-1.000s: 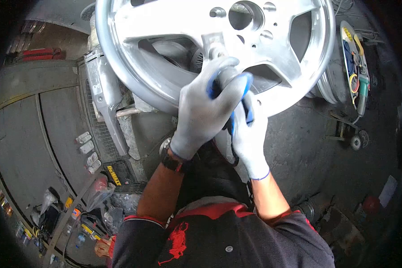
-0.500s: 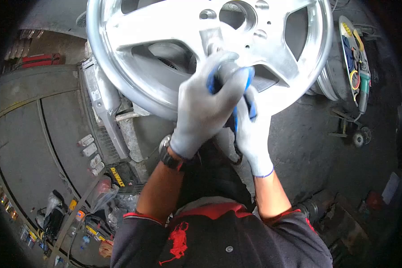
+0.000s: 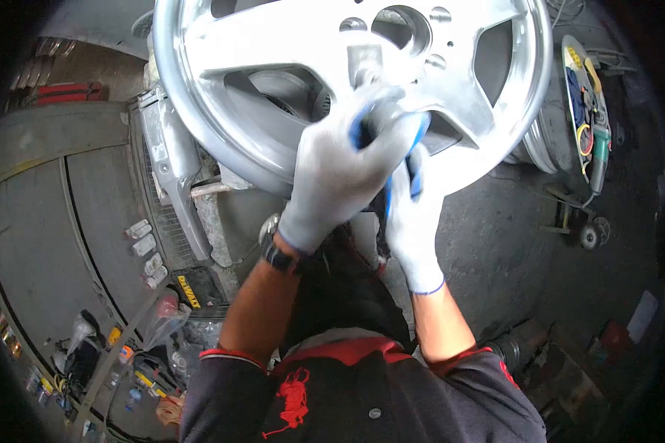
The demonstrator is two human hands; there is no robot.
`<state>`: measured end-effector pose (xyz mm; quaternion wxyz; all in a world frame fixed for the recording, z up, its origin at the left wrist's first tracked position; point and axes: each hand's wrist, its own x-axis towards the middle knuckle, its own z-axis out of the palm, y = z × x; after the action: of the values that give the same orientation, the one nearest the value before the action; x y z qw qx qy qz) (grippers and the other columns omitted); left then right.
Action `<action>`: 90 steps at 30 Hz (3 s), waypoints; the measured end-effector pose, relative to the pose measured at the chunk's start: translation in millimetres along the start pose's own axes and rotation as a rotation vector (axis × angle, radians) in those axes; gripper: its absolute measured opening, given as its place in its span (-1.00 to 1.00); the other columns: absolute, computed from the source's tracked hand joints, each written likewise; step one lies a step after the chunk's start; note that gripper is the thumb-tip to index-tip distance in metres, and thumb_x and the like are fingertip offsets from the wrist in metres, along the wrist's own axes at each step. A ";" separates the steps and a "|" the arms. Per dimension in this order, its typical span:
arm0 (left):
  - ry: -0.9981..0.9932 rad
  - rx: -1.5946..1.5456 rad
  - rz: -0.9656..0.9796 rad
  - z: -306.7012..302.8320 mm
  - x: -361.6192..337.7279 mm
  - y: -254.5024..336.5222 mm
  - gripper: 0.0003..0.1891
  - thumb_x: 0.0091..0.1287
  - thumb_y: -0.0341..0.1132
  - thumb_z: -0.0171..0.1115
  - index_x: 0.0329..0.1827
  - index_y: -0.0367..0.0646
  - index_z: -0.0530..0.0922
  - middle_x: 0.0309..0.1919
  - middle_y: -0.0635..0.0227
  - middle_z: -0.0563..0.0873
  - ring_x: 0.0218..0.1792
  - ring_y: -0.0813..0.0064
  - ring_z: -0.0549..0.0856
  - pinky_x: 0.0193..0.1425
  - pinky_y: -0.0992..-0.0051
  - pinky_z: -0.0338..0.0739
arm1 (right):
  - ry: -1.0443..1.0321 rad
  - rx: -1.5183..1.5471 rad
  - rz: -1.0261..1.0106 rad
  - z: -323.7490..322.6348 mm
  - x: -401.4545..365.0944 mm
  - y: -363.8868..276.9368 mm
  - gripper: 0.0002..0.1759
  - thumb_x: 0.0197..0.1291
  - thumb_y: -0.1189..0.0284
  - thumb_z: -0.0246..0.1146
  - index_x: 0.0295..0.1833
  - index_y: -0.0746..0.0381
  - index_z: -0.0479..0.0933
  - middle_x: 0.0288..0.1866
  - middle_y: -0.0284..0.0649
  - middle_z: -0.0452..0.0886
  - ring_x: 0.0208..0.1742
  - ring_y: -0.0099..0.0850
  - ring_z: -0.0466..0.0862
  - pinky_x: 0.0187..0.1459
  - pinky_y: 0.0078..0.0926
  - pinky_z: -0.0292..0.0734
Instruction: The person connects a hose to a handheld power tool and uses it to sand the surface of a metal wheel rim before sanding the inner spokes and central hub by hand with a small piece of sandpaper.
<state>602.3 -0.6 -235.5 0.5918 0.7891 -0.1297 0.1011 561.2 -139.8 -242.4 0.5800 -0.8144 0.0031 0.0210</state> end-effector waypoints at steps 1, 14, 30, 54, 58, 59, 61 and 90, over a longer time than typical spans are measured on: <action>-0.002 -0.122 -0.129 1.9 7.2 3.8 -0.61 0.48 -0.29 0.33 0.26 -0.36 0.63 0.00 0.21 0.78 0.02 0.61 0.72 0.16 0.52 0.61 | 0.027 0.095 0.077 -0.3 5.5 -9.8 -0.61 0.56 0.36 0.21 0.36 0.34 0.52 0.00 -0.16 0.68 -0.07 -0.52 0.61 0.03 -0.47 0.57; 0.162 -0.233 -0.314 18.1 -37.9 5.1 -0.63 0.43 -0.32 0.38 0.23 -0.29 0.65 -0.11 0.17 0.80 -0.15 0.41 0.82 -0.05 0.44 0.71 | -0.136 0.134 0.072 -13.9 -32.1 11.3 -0.45 0.48 0.51 0.26 0.50 0.39 0.36 -0.23 -0.26 0.66 -0.31 -0.61 0.61 -0.29 -0.60 0.54; 0.175 -0.241 -0.351 31.8 -64.4 4.0 -0.59 0.43 -0.36 0.40 0.30 -0.29 0.64 0.05 0.12 0.78 -0.03 0.45 0.80 0.04 0.44 0.71 | -0.052 -0.038 -0.020 -16.0 -55.6 38.5 -0.41 0.52 0.43 0.21 0.55 0.44 0.33 0.44 0.12 0.55 0.46 -0.17 0.54 0.47 -0.23 0.40; 0.360 -0.128 -0.136 46.3 2.4 -6.1 -0.63 0.31 0.06 0.46 0.01 0.05 0.75 -0.43 0.27 0.76 -0.46 0.25 0.75 -0.33 0.29 0.62 | 0.067 0.206 -0.185 -14.8 11.4 45.5 -0.45 0.56 0.46 0.18 0.56 0.41 0.34 0.38 0.00 0.59 0.37 -0.31 0.58 0.40 -0.34 0.44; 0.406 0.002 -0.140 43.2 -20.3 -1.4 -0.61 0.28 0.04 0.48 0.01 -0.02 0.77 -0.37 0.21 0.75 -0.34 0.18 0.77 -0.23 0.25 0.66 | 0.042 -0.021 -0.053 -18.8 -17.3 22.2 -0.45 0.53 0.49 0.20 0.54 0.44 0.35 0.39 0.01 0.58 0.42 -0.27 0.55 0.43 -0.32 0.41; 0.294 0.006 -0.214 35.1 -32.7 6.7 -0.55 0.33 -0.13 0.51 0.14 -0.29 0.73 -0.08 0.03 0.81 -0.04 0.22 0.83 0.03 0.30 0.70 | 0.003 -0.032 -0.048 -21.8 -25.9 24.3 -0.45 0.52 0.50 0.20 0.54 0.44 0.35 0.39 0.02 0.58 0.42 -0.27 0.55 0.44 -0.31 0.41; 0.307 -0.138 -0.285 37.8 -43.7 9.8 -0.54 0.33 -0.16 0.52 0.17 -0.27 0.71 -0.02 0.00 0.79 0.00 0.17 0.82 0.05 0.31 0.70 | -0.048 -0.060 -0.069 -24.0 -31.7 30.3 -0.45 0.51 0.51 0.19 0.53 0.45 0.35 0.37 0.04 0.61 0.40 -0.28 0.57 0.43 -0.31 0.41; 0.367 -0.068 -0.248 17.2 -8.3 -2.2 -0.55 0.28 0.10 0.48 0.06 0.00 0.71 0.00 0.09 0.74 -0.23 0.01 0.85 -0.24 0.16 0.74 | -0.024 0.081 -0.144 2.2 9.8 26.8 -0.44 0.56 0.45 0.20 0.56 0.38 0.33 0.42 0.01 0.56 0.37 -0.27 0.59 0.40 -0.30 0.46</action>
<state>595.2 -15.8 -245.0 0.6399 0.7468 0.0746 0.1651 570.1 -146.3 -268.8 0.6123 -0.7882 -0.0615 -0.0110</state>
